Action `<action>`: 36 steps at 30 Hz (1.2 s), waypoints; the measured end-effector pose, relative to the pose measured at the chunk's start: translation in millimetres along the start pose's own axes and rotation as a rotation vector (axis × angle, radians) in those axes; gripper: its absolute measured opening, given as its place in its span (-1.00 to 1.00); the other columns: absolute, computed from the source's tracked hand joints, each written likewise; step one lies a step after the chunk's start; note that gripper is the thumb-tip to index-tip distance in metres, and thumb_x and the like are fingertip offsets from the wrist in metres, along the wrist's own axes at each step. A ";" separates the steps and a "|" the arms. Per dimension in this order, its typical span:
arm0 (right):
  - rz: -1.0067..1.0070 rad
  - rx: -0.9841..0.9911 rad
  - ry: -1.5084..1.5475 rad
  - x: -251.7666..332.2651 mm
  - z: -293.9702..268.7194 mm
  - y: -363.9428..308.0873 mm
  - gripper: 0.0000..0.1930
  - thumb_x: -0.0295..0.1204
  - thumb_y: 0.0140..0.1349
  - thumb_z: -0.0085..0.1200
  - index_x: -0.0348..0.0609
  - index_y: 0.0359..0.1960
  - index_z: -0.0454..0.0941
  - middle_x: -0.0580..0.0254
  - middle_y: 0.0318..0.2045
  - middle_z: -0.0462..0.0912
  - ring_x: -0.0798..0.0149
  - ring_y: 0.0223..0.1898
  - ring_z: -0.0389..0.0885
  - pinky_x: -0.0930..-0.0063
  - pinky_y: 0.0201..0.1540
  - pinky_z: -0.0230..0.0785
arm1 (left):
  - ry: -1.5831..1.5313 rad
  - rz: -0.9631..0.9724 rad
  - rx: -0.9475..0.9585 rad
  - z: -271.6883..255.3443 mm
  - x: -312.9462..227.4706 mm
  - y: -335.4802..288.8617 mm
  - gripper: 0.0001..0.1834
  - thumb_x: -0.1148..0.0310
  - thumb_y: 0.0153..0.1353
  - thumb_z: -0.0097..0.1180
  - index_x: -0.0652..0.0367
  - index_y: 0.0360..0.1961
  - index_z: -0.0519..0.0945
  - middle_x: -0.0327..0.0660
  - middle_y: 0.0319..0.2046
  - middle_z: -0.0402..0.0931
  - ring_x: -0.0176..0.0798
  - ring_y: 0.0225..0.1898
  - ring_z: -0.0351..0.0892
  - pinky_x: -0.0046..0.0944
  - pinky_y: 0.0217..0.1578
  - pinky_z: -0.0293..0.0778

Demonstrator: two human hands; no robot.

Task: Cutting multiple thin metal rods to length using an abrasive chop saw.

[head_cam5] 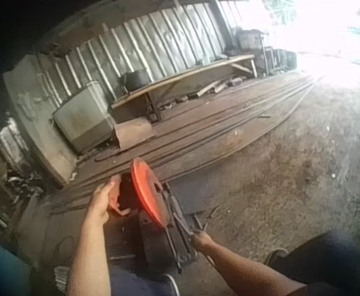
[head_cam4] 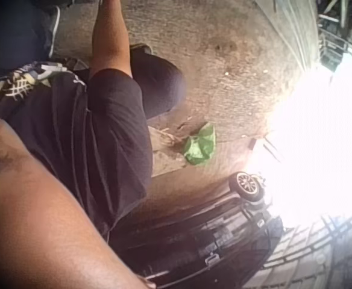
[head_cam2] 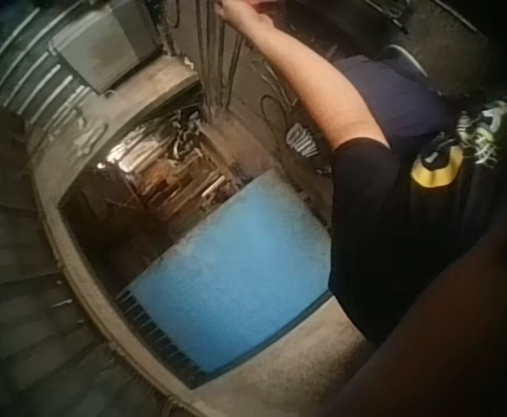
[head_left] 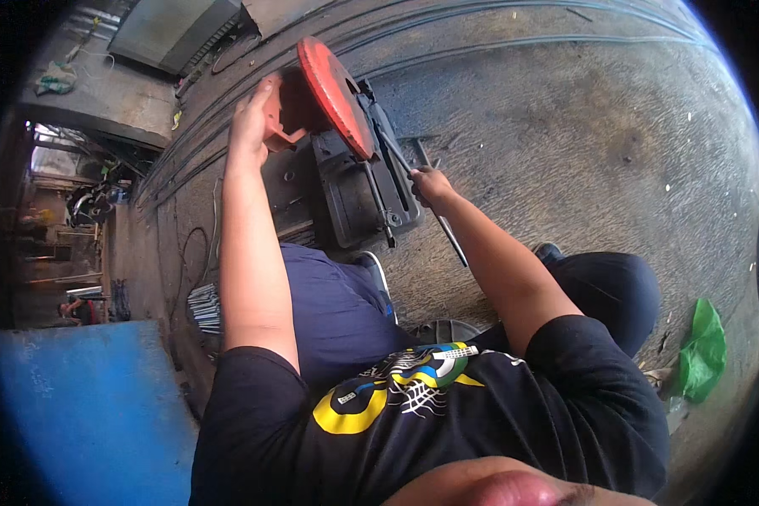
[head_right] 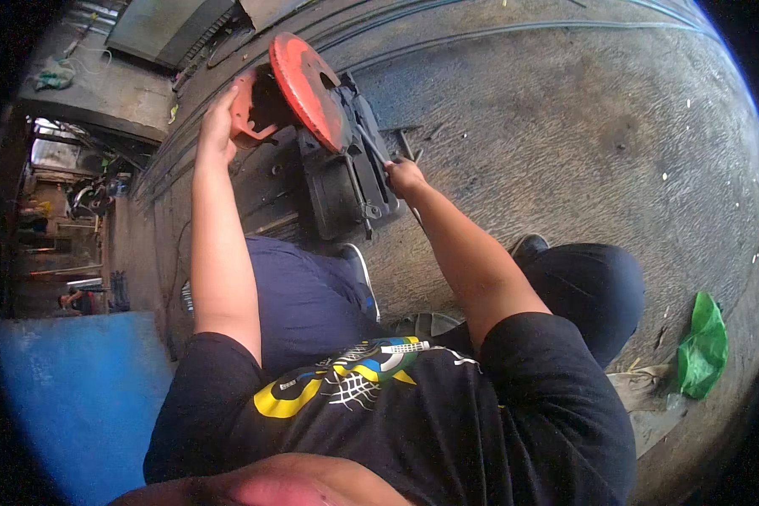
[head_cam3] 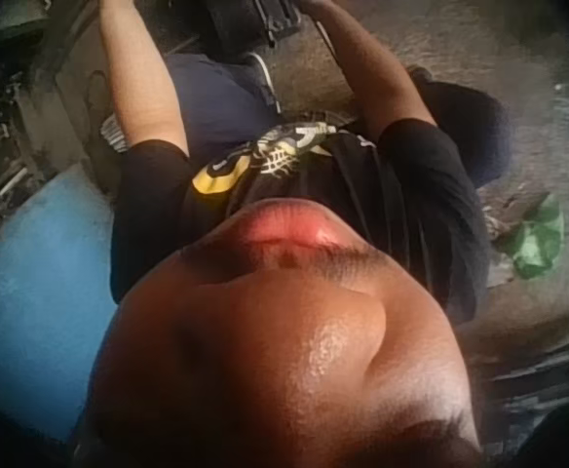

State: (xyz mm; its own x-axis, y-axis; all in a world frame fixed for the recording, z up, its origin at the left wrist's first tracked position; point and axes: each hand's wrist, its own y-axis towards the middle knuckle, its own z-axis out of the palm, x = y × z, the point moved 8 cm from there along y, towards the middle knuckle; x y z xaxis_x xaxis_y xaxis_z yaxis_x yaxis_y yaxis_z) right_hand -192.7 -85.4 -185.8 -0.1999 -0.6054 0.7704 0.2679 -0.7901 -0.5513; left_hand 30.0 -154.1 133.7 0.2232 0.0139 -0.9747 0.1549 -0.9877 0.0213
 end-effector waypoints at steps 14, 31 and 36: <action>-0.032 0.098 -0.007 -11.6 16.9 15.0 -0.80 -0.30 0.29 -0.04 -0.19 -0.30 0.43 0.27 -0.64 0.43 0.40 -0.70 0.34 0.42 -0.67 0.16 | 0.019 -0.172 -0.004 -3.9 18.4 3.4 -0.44 0.21 0.23 0.01 0.29 0.16 0.25 0.03 -0.01 0.34 0.02 -0.02 0.39 0.04 -0.06 0.41; -0.102 -0.124 -0.418 7.2 -2.6 9.8 -0.70 -0.22 0.11 0.21 -0.16 -0.23 0.59 0.16 -0.53 0.60 0.25 -0.50 0.57 0.28 -0.45 0.41 | 0.056 -0.131 -0.050 6.7 3.2 -12.3 -0.45 0.27 0.20 0.04 0.34 0.15 0.25 0.07 0.02 0.36 0.05 0.01 0.42 0.02 -0.04 0.42; -0.079 -0.114 -0.387 -0.4 -5.8 18.3 -0.71 -0.21 0.15 0.16 -0.19 -0.26 0.62 0.20 -0.59 0.60 0.31 -0.63 0.52 0.33 -0.54 0.37 | 0.118 -0.135 -0.037 6.4 4.0 -9.9 -0.46 0.22 0.28 -0.06 0.33 0.19 0.21 0.02 0.02 0.34 0.02 0.04 0.39 0.05 -0.03 0.39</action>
State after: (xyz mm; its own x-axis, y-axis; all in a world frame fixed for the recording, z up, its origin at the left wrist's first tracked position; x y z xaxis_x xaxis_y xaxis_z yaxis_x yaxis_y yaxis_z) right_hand -193.1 -100.1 -198.1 0.1590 -0.4787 0.8635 0.1552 -0.8516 -0.5007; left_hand 23.1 -145.3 128.1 0.3088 0.1667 -0.9364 0.2263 -0.9691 -0.0979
